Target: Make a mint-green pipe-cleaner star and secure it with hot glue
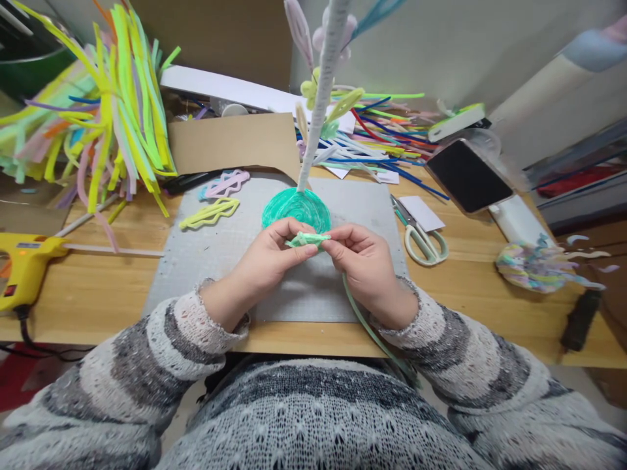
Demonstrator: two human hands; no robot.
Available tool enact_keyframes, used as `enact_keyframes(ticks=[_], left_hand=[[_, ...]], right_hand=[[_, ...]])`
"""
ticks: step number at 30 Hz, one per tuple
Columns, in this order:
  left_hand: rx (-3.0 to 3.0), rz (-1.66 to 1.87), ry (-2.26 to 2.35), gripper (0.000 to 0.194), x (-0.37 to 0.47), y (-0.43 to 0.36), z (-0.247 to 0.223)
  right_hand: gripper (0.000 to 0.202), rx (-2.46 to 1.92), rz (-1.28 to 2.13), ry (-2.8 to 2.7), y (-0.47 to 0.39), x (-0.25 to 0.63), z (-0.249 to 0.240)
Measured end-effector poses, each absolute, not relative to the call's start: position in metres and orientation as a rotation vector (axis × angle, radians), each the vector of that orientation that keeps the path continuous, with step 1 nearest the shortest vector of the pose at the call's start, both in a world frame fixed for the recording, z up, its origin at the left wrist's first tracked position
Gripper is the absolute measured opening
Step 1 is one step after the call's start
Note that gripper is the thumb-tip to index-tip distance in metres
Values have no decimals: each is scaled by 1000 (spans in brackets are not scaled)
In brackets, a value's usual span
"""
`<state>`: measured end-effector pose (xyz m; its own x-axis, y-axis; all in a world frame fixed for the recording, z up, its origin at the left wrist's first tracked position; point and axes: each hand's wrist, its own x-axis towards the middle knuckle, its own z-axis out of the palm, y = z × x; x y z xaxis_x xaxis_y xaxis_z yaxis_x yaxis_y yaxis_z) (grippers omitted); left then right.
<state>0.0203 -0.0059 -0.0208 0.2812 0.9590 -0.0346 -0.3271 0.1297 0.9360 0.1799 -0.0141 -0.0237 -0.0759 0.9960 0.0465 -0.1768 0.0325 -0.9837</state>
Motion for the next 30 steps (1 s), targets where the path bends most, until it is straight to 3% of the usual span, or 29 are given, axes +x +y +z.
enact_keyframes(ticks=[7, 21, 30], left_hand=[[1331, 1122, 952, 15, 14, -7, -10], [1178, 1042, 910, 23, 15, -3, -10], [1365, 1046, 997, 9, 13, -1, -12]], right_hand=[[27, -1032, 1294, -1230, -10, 185, -18], [30, -1046, 1406, -1179, -11, 186, -18], [29, -1034, 1445, -1182, -11, 186, -20]])
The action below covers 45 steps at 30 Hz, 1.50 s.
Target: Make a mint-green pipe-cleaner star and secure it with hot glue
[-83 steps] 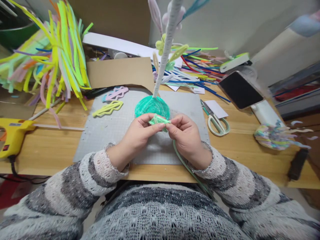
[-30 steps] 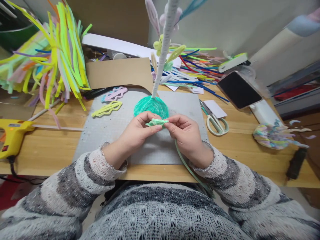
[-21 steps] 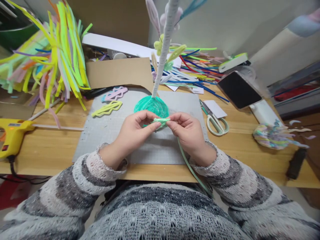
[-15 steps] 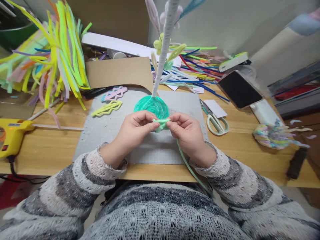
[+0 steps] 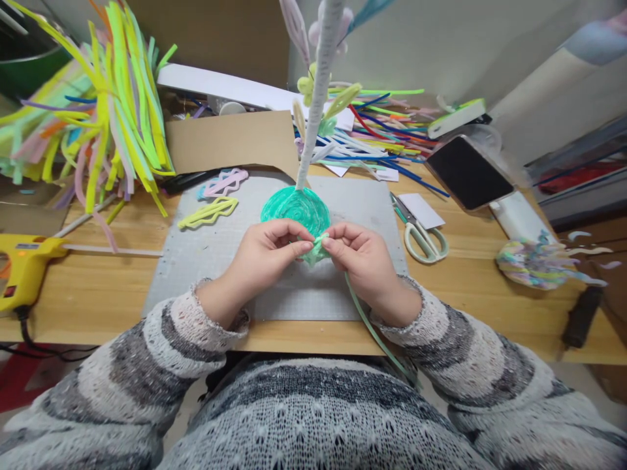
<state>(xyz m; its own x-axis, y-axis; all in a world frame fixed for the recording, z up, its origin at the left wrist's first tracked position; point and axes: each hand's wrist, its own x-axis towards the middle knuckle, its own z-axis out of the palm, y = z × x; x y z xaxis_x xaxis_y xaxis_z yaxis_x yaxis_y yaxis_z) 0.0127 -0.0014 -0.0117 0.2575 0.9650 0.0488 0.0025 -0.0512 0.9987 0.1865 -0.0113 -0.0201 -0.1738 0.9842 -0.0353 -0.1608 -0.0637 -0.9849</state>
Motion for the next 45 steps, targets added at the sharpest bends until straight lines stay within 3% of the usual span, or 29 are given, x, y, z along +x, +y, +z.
enact_keyframes(ticks=[16, 22, 31, 45], left_hand=[[1377, 972, 962, 16, 13, -2, -9], [1216, 755, 997, 24, 14, -2, -15], [739, 923, 763, 29, 16, -1, -13], [647, 1051, 626, 26, 26, -7, -17]], right_hand=[[35, -1066, 1588, -1068, -9, 187, -19], [36, -1038, 1572, -1151, -8, 185, -19], [25, -862, 1700, -1079, -1, 193, -17], [21, -867, 1425, -1021, -11, 181, -29]])
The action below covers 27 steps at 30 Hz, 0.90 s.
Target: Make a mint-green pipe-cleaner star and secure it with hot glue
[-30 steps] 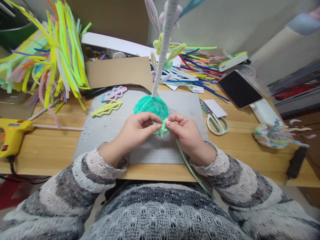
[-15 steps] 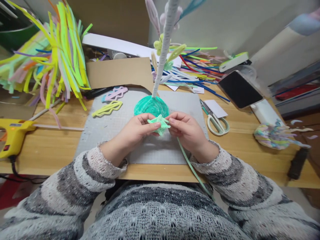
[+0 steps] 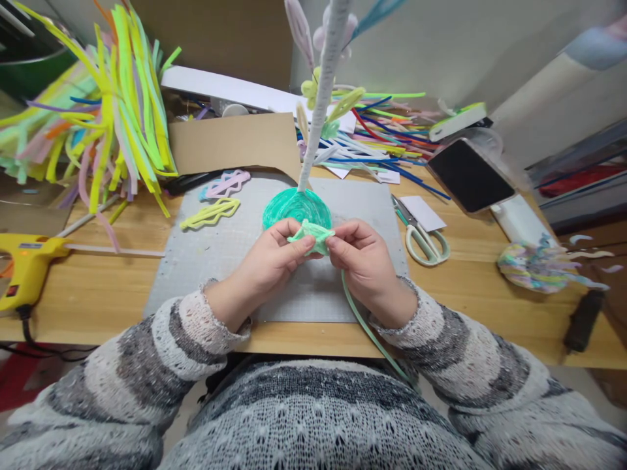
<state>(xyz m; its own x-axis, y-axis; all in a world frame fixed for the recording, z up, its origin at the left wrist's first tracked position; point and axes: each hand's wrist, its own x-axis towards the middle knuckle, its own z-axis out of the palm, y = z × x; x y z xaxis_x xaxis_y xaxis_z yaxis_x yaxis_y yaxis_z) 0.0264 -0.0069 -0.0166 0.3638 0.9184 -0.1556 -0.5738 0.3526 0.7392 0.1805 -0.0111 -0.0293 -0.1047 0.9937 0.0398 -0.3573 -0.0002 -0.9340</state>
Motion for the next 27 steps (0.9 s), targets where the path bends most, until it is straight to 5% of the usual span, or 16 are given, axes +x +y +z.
enact_keyframes(ticks=[13, 23, 27], left_hand=[[884, 1183, 855, 17, 31, -9, -27], [1531, 1068, 1209, 7, 19, -7, -7], [1468, 844, 997, 9, 10, -4, 1]], right_hand=[[18, -915, 1349, -1068, -16, 171, -32], [6, -1109, 604, -1910, -25, 190, -15], [5, -1039, 974, -1774, -14, 196, -5]])
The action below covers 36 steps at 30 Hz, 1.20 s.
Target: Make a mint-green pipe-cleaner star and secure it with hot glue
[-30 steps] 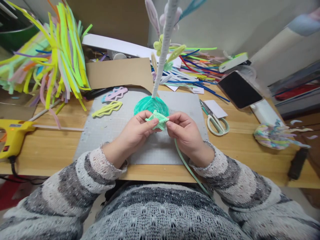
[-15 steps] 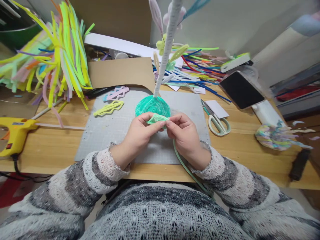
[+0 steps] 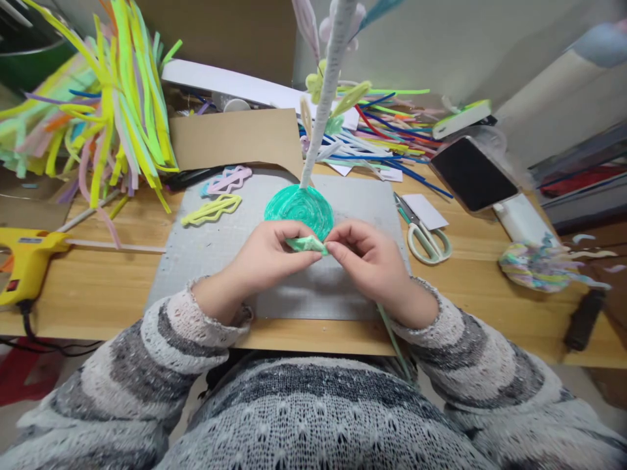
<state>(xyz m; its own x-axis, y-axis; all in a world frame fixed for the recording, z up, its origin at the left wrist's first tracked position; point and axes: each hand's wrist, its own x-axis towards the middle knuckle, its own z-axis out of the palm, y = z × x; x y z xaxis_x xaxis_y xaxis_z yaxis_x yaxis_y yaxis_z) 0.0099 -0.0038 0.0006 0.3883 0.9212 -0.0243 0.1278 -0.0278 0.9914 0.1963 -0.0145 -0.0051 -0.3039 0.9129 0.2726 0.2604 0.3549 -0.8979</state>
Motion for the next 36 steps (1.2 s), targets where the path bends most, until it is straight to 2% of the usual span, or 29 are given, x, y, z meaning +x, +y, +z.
enact_keyframes(ticks=[2, 5, 9, 14, 17, 24, 30, 36], left_hand=[[1288, 819, 882, 12, 9, -2, 0], [1060, 881, 740, 17, 11, -2, -5], [872, 963, 704, 20, 17, -4, -10], [783, 1044, 707, 22, 22, -6, -16], [788, 1070, 731, 21, 26, -9, -21], [1059, 1167, 845, 21, 27, -12, -20], [1210, 1120, 1017, 20, 23, -12, -15], [797, 1122, 866, 27, 22, -7, -14]], right_hand=[[6, -948, 1203, -1615, -10, 196, -4], [9, -845, 1326, -1462, -9, 192, -6], [7, -840, 1328, -1339, -14, 186, -10], [20, -985, 1299, -1217, -15, 181, -17], [19, -1005, 1286, -1155, -15, 180, -22], [15, -1049, 1202, -1163, -16, 180, -26], [19, -1044, 1306, -1218, -13, 185, -19], [21, -983, 1401, -1250, -6, 191, -12]])
